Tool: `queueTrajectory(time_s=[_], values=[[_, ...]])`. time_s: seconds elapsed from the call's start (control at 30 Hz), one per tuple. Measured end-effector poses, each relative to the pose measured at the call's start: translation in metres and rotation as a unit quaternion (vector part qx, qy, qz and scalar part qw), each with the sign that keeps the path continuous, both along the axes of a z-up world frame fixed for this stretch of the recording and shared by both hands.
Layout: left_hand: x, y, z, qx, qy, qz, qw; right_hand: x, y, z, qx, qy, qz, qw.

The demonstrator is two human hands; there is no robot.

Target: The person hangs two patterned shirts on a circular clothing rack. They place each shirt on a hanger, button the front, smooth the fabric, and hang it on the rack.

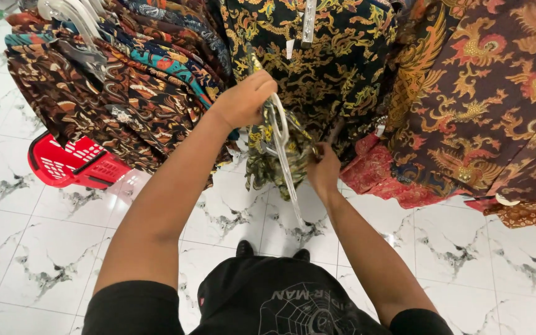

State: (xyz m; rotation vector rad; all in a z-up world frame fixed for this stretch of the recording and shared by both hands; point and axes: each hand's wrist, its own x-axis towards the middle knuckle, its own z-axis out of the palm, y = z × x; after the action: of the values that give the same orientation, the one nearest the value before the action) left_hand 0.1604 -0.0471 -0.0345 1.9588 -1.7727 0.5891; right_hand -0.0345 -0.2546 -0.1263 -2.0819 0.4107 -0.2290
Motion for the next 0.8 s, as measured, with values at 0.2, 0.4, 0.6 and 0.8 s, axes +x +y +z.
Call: queueTrajectory(time_s=[0.2,0.4,0.6,0.8], values=[[0.016,0.039,-0.011,0.084,0.027,0.103,0.991,-0.03,-0.039,0.005,0.035,0.014,-0.084,0.996],[0.024,0.043,-0.03,0.084,0.045,0.163,0.982,-0.08,-0.053,0.037,-0.194,-0.304,0.015,0.933],[0.012,0.011,-0.007,0.146,0.023,0.297,0.943,-0.088,-0.067,0.078,-0.262,-0.392,0.0,0.882],[-0.012,-0.01,0.009,0.169,-0.035,0.351,0.92,-0.083,-0.085,0.094,-0.345,-0.416,-0.08,0.837]])
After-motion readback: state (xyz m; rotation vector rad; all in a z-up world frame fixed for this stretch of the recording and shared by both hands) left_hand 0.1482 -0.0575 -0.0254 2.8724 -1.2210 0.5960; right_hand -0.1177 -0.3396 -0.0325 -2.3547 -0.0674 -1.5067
